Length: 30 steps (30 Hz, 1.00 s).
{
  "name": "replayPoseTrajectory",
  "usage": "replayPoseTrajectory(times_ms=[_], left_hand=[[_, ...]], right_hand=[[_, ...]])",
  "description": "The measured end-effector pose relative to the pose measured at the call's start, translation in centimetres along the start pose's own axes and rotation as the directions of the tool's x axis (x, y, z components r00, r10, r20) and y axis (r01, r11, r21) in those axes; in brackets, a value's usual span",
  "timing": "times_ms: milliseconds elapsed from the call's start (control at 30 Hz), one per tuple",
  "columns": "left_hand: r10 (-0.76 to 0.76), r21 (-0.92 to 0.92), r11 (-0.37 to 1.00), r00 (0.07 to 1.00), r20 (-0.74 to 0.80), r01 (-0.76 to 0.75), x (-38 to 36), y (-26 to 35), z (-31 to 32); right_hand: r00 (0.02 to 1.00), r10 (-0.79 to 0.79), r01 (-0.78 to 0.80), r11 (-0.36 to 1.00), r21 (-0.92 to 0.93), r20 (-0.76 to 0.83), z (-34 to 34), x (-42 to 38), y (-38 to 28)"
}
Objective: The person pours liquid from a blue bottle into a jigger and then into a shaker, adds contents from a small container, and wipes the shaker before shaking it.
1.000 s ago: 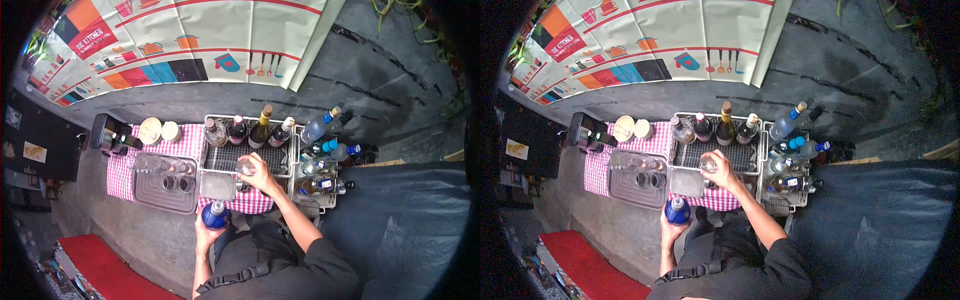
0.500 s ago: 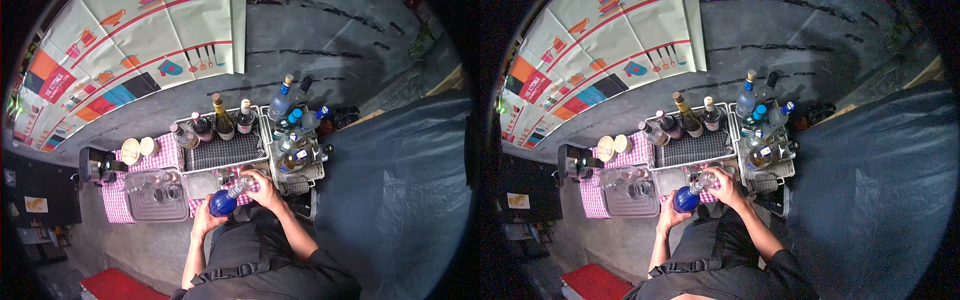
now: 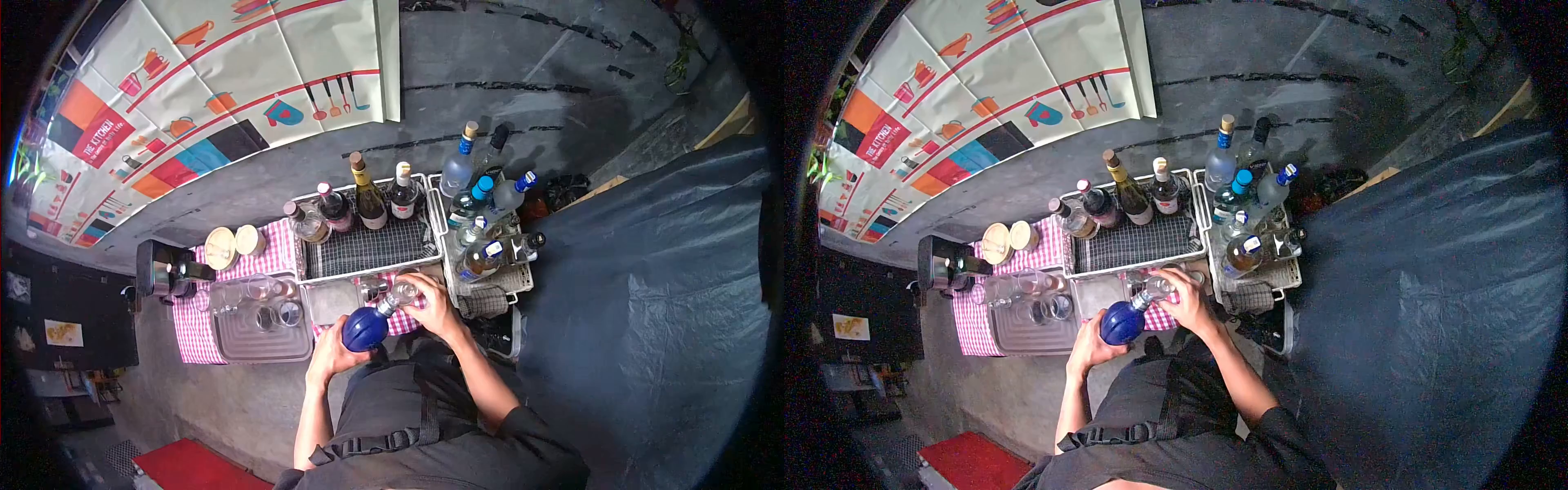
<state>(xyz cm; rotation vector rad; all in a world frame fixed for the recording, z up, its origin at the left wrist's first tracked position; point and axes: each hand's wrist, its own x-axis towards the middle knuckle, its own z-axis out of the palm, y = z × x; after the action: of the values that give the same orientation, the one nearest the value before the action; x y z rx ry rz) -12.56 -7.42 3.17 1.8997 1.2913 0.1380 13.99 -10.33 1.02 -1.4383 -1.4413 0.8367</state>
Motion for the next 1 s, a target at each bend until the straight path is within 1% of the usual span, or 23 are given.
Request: replayPoseTrajectory(times_ms=[33, 167, 333, 433, 567, 633, 867, 933, 1000], left_hand=[[0.004, 0.029, 1.000, 1.000, 0.008, -0.004, 0.0, 0.1, -0.2], [-0.022, 0.003, 1.000, 0.999, 0.027, 0.022, -0.1, 0.8, -1.1], [-0.058, 0.036, 0.998, 0.997, 0.049, 0.056, 0.2, 0.9, -1.5], [-0.062, 0.039, 0.997, 0.996, 0.062, 0.059, 0.3, 1.0, -1.7], [-0.082, 0.060, 0.995, 0.993, 0.087, 0.077, 0.5, 0.9, -1.8], [-0.121, 0.075, 0.991, 0.986, 0.112, 0.113, 0.6, 1.2, -2.1], [-0.126, 0.099, 0.988, 0.985, 0.119, 0.115, 0.8, 1.5, -2.5], [-0.171, 0.092, 0.983, 0.977, 0.131, 0.160, 0.8, 2.2, -2.9], [-0.171, 0.093, 0.983, 0.976, 0.135, 0.159, 0.9, 2.4, -3.0]], right_hand=[[1.000, 0.002, -0.002, 1.000, -0.001, 0.011, 0.0, 0.1, 0.1], [0.999, 0.019, -0.020, 1.000, 0.021, 0.029, 0.2, 0.5, 0.2], [0.999, 0.001, -0.003, 0.999, 0.038, 0.041, 0.4, 0.6, 0.7], [0.998, 0.021, -0.022, 0.999, 0.025, 0.057, 0.3, 0.7, 0.9], [0.998, 0.039, -0.039, 0.999, 0.001, 0.058, 0.5, 0.5, 1.3], [0.999, 0.030, -0.030, 1.000, 0.004, 0.044, 0.6, 0.4, 1.5], [0.999, 0.043, -0.043, 0.999, 0.011, 0.034, 0.7, 0.4, 1.8], [0.999, 0.020, -0.020, 1.000, 0.012, 0.032, 0.8, 0.3, 2.2], [0.999, 0.011, -0.011, 1.000, 0.005, 0.032, 0.8, 0.3, 2.3]])
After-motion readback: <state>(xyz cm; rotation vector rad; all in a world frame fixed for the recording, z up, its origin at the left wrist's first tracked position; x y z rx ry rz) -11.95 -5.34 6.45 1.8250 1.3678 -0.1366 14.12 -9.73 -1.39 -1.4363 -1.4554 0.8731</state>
